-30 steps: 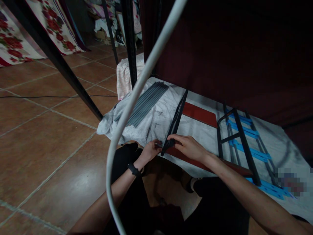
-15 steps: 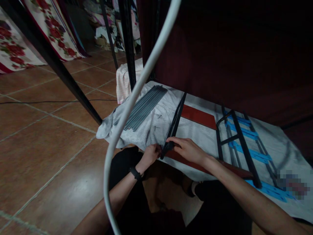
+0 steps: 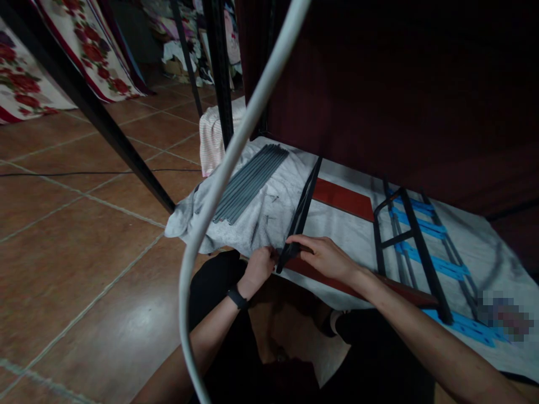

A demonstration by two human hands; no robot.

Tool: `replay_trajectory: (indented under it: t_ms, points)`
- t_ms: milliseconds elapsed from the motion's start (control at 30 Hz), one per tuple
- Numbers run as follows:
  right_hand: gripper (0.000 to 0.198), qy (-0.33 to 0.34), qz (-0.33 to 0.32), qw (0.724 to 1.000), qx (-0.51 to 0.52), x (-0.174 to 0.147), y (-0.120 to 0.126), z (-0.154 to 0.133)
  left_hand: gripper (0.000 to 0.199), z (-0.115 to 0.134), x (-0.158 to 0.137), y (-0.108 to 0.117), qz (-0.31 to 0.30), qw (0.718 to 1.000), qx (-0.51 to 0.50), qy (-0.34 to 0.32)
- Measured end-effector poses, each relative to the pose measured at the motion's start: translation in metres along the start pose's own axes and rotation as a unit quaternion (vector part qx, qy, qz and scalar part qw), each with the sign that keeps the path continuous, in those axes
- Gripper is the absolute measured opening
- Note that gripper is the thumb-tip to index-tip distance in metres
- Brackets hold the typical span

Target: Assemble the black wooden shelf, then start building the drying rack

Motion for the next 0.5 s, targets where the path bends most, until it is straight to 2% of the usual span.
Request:
replay_trajectory:
  t_ms: [233, 400, 500]
  points:
    - [0.058, -0.024, 0.019, 0.999, 0.021, 0.001, 0.002, 0.009, 0.022, 0.002, 0.003, -0.005, 0.004, 0.999, -0.001, -0.054]
    - [0.056, -0.004, 0.016, 1.000, 0.020, 0.000, 0.002, 0.005, 0.023, 0.009, -0.003, -0.001, -0.039, 0.998, 0.024, -0.033]
    - [0.054, 0.001, 0.011, 1.000, 0.013, 0.000, 0.002, 0.002, 0.023, 0.020, -0.012, 0.006, -0.026, 0.996, 0.089, -0.007]
Point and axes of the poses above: each hand's wrist, its own x-axis towards the middle knuckle, its own y-axis out of the back of the hand, z = x × y, the point moved 9 cm from there along x, towards the middle knuckle, and after that the axes turned 12 degrees about -z, right-handed, at the moved point
